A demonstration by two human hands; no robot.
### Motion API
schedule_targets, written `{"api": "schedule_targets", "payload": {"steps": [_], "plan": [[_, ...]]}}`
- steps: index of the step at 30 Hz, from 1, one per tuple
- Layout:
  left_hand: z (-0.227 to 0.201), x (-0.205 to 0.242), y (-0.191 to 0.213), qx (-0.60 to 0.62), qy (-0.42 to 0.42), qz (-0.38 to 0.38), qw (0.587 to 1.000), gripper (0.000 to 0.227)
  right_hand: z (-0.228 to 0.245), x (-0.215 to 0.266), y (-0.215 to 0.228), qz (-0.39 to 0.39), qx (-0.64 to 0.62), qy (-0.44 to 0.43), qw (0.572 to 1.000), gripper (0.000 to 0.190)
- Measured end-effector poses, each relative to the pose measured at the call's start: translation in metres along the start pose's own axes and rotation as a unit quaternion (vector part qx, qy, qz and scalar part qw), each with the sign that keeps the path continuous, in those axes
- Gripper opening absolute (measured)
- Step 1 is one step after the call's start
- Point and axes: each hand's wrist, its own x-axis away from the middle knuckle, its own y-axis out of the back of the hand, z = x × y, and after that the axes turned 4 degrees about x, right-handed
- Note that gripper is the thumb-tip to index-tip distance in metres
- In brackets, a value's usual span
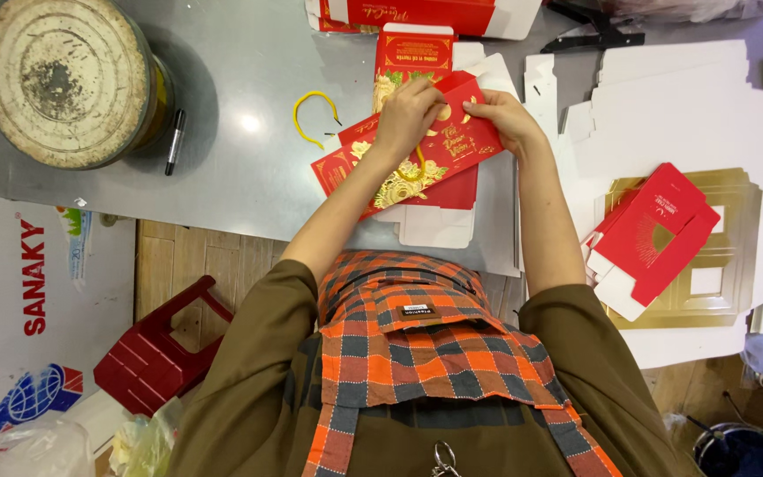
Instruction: The person assembles red rectangular boxes by folding the cardboard flaps and securing them with yellow elastic bands. They repeatedly pick up flat-packed boxes, fold them into shape, and tie the bands around the center to hold the structure together.
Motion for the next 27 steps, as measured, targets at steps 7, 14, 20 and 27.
{"api": "schedule_targets", "payload": {"steps": [7,14,20,27], "plan": [[0.016,0.003,-0.013,-0.081,-0.067,0.033,0.994,0.008,-0.015,0.015,-0.017,-0.002,-0.033,0.043,0.998,0.029],[0.009,0.001,-0.013,-0.158,-0.117,0.104,0.975,0.006,-0.019,0.039,-0.040,-0.017,-0.108,0.076,0.991,0.027],[-0.020,-0.004,0.017,-0.018,-0.093,0.126,0.987,0.010,-0.028,0.063,-0.050,0.018,-0.392,0.037,0.919,0.037],[-0.044,0.006,0.025,0.066,-0.082,0.100,0.989,0.007,-0.089,0.042,-0.026,0.002,-0.351,0.033,0.936,0.033]]}}
